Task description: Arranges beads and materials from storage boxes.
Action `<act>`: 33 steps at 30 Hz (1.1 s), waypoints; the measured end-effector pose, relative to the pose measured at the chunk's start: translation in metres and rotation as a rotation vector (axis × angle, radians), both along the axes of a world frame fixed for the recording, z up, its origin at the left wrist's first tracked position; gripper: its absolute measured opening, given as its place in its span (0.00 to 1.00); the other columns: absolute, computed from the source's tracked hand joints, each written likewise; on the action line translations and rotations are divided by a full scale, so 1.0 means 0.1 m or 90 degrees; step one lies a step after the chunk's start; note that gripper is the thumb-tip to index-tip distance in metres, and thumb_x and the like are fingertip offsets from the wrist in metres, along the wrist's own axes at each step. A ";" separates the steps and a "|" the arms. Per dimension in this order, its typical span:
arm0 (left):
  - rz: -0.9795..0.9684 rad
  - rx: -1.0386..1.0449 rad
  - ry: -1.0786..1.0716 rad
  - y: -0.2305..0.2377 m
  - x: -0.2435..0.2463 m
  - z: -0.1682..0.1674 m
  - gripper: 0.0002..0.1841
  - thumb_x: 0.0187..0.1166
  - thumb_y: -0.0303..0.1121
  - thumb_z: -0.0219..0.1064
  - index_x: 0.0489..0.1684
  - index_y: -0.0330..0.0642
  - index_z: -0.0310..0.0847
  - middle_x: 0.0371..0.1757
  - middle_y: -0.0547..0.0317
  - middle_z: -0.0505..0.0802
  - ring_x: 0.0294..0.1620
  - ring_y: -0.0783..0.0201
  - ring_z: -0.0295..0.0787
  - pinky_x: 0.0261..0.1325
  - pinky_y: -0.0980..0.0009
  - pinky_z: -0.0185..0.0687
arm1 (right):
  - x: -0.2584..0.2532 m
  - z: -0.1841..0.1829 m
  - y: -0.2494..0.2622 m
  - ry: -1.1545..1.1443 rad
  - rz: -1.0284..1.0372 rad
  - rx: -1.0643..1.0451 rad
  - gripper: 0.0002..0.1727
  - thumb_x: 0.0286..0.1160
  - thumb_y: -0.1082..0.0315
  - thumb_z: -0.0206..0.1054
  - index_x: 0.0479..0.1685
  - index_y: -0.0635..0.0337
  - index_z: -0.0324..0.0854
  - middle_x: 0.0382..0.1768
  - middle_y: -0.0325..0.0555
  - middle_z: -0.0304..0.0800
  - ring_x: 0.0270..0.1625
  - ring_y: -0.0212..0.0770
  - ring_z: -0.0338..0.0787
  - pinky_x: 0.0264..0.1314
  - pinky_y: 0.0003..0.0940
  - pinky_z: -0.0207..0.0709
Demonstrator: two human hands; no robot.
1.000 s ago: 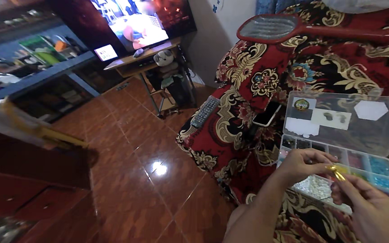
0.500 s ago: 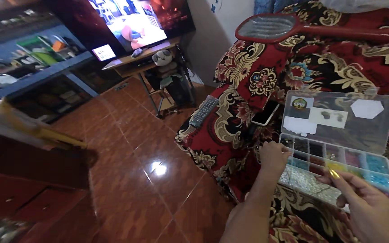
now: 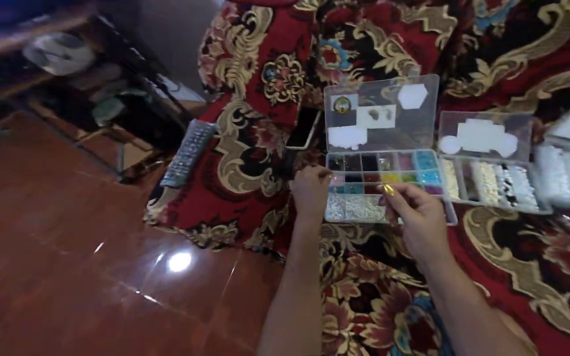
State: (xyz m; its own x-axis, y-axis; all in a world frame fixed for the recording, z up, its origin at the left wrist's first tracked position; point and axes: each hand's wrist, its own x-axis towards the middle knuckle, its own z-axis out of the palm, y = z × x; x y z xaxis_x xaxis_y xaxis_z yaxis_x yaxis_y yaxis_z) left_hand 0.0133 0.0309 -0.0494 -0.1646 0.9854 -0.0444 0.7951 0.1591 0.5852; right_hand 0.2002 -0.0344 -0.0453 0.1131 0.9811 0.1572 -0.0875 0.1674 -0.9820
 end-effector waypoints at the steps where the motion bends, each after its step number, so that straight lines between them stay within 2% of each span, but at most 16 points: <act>1: -0.005 -0.002 0.007 0.00 0.01 0.00 0.08 0.79 0.32 0.72 0.50 0.44 0.94 0.53 0.43 0.93 0.62 0.40 0.85 0.69 0.34 0.68 | 0.00 -0.01 0.00 0.002 0.000 -0.001 0.09 0.81 0.73 0.61 0.43 0.65 0.88 0.29 0.32 0.92 0.22 0.21 0.82 0.24 0.14 0.77; 4: -0.020 -0.027 0.041 0.01 0.04 -0.03 0.08 0.79 0.31 0.72 0.49 0.45 0.95 0.55 0.42 0.92 0.65 0.38 0.82 0.69 0.35 0.67 | -0.01 -0.01 0.00 0.010 0.000 -0.002 0.09 0.80 0.75 0.61 0.42 0.65 0.89 0.28 0.33 0.91 0.21 0.21 0.81 0.24 0.14 0.75; 6: -0.026 -0.035 0.053 0.03 0.07 -0.08 0.09 0.80 0.32 0.71 0.52 0.45 0.95 0.62 0.40 0.89 0.69 0.36 0.78 0.70 0.36 0.67 | -0.01 -0.02 0.00 0.010 0.001 -0.004 0.09 0.80 0.75 0.61 0.42 0.65 0.89 0.28 0.33 0.91 0.21 0.20 0.81 0.24 0.14 0.75; 9: -0.039 -0.039 0.044 0.06 0.11 -0.24 0.11 0.83 0.35 0.69 0.55 0.46 0.94 0.77 0.39 0.79 0.80 0.33 0.67 0.77 0.32 0.58 | -0.02 -0.02 0.00 0.008 0.009 -0.009 0.10 0.81 0.74 0.61 0.43 0.64 0.89 0.28 0.33 0.91 0.21 0.21 0.81 0.24 0.14 0.76; 12: -0.050 -0.068 0.041 0.09 0.14 -0.31 0.13 0.85 0.35 0.66 0.59 0.45 0.91 0.84 0.37 0.72 0.87 0.32 0.58 0.81 0.31 0.52 | -0.03 -0.03 0.00 0.007 0.006 -0.011 0.09 0.80 0.74 0.62 0.42 0.64 0.89 0.28 0.33 0.91 0.21 0.22 0.82 0.24 0.14 0.77; 19: -0.050 -0.093 0.036 0.11 0.15 -0.30 0.12 0.85 0.32 0.65 0.59 0.42 0.90 0.84 0.37 0.72 0.88 0.35 0.58 0.85 0.35 0.50 | -0.04 -0.02 0.00 0.007 0.004 -0.013 0.10 0.80 0.73 0.62 0.43 0.64 0.90 0.27 0.33 0.91 0.21 0.21 0.81 0.24 0.14 0.76; 26: -0.077 -0.117 0.012 0.14 0.12 -0.33 0.15 0.87 0.36 0.62 0.63 0.40 0.87 0.83 0.35 0.72 0.87 0.33 0.58 0.84 0.36 0.52 | -0.04 -0.01 0.00 -0.003 0.009 -0.008 0.10 0.81 0.72 0.62 0.44 0.64 0.90 0.28 0.32 0.91 0.21 0.21 0.81 0.24 0.14 0.76; 33: -0.058 -0.111 -0.038 0.15 0.11 -0.33 0.14 0.84 0.35 0.66 0.60 0.37 0.88 0.80 0.37 0.77 0.86 0.36 0.61 0.85 0.40 0.53 | -0.03 -0.01 0.01 -0.012 0.004 -0.026 0.10 0.81 0.72 0.61 0.44 0.63 0.90 0.27 0.33 0.91 0.21 0.21 0.81 0.23 0.14 0.76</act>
State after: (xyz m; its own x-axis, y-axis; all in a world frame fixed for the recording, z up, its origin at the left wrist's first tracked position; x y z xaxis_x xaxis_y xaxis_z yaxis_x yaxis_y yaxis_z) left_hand 0.0239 0.0454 -0.0827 -0.0665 0.9726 -0.2227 0.7754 0.1909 0.6019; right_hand 0.1973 -0.0334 -0.0462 0.1041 0.9875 0.1186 -0.0696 0.1262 -0.9896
